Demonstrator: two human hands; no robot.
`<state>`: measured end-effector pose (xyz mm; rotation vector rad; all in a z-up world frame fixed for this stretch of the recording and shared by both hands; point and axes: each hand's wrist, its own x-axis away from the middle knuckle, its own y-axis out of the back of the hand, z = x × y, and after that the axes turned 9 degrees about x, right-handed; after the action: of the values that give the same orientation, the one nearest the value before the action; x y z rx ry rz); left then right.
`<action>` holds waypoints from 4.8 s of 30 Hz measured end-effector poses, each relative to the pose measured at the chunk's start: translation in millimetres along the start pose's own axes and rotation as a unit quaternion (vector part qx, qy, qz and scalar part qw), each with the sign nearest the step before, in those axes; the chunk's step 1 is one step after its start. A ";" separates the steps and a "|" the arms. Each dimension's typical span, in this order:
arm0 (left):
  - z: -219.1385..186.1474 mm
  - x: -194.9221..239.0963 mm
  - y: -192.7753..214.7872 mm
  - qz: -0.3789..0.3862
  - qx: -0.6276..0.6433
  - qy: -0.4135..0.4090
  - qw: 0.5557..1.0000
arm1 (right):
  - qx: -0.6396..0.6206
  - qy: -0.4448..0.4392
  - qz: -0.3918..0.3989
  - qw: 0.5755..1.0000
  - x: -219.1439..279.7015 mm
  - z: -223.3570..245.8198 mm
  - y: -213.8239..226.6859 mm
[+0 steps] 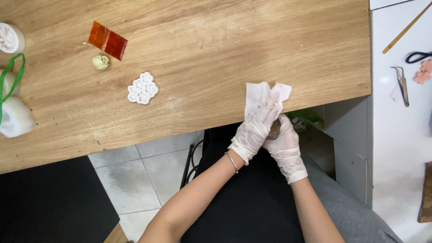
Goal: The person removes hardened pink wax shapes from silicone molds by hand and sets the finished pieces on the table. They then wipe the wooden table surface with a tissue and use a heat gun to melt away wax residue on the tabletop.
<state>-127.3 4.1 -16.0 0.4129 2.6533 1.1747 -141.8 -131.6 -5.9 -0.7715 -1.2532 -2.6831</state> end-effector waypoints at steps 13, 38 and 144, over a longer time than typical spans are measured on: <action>2.2 -16.1 104.4 -0.067 0.144 -0.024 0.987 | -0.052 0.040 -0.021 0.998 18.3 -3.3 24.9; 275.3 -180.2 201.1 -0.185 -0.125 0.248 0.943 | -0.156 0.022 -0.013 0.987 19.5 -4.7 38.2; 125.2 -21.0 172.0 -0.248 0.511 0.289 0.771 | -0.146 0.128 -0.138 0.971 32.6 94.4 102.4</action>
<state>-40.9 193.9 31.5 -0.6150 3.3562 -0.4835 -103.2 -125.4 131.7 -0.2696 -0.9829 -3.1114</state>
